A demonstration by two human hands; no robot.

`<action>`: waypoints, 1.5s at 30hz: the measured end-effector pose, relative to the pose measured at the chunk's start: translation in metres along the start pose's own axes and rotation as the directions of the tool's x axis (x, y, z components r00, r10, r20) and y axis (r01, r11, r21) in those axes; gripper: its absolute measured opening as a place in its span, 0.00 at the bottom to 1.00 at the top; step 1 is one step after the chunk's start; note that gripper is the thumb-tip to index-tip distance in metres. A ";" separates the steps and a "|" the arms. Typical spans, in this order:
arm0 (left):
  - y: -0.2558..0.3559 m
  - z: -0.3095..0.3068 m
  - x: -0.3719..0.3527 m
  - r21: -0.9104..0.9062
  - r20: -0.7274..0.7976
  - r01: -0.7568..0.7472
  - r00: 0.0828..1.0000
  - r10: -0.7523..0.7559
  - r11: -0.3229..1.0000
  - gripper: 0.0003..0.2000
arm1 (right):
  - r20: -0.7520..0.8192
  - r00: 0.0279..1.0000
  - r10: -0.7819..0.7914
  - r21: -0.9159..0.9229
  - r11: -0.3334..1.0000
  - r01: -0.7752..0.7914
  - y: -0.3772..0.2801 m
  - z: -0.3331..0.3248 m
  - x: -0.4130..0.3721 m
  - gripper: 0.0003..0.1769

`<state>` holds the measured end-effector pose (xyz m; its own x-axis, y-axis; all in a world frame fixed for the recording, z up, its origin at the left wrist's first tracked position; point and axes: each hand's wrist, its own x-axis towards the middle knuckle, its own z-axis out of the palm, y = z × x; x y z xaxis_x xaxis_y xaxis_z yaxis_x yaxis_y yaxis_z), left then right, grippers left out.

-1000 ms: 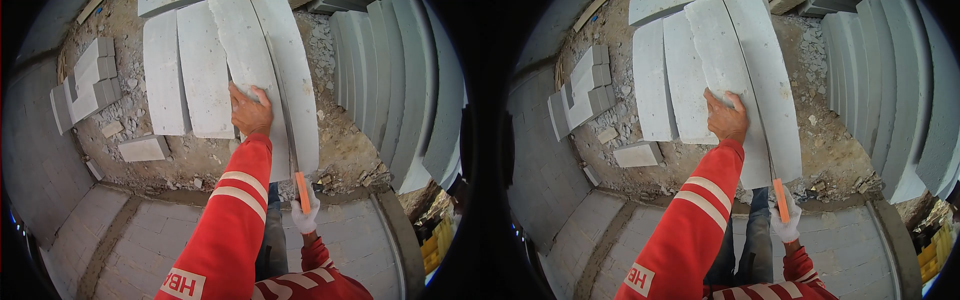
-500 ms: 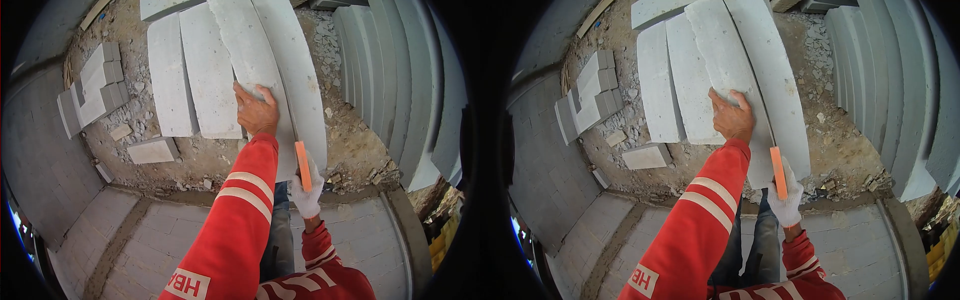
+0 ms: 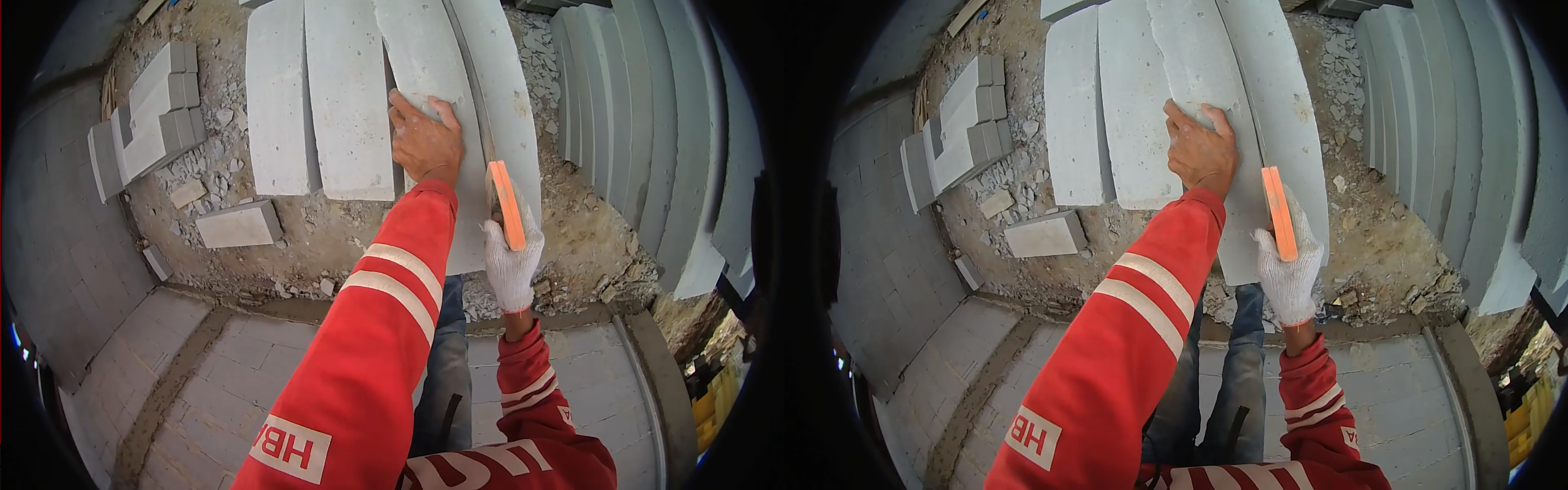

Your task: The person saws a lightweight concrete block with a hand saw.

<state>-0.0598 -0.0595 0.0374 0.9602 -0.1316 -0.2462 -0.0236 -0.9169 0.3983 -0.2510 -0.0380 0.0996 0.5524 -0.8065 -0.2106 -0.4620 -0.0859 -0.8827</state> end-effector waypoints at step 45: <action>-0.037 -0.017 -0.012 -0.061 -0.027 -0.205 0.979 0.204 0.977 0.35 | -0.117 0.983 0.143 -0.018 0.989 -0.146 -0.009 0.022 -0.185 0.35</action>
<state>-0.0656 -0.0175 0.0401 0.9424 -0.3056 -0.1357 -0.2030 -0.8455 0.4939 -0.3337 0.1248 0.1369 0.3960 -0.8733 -0.2839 -0.5497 0.0223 -0.8351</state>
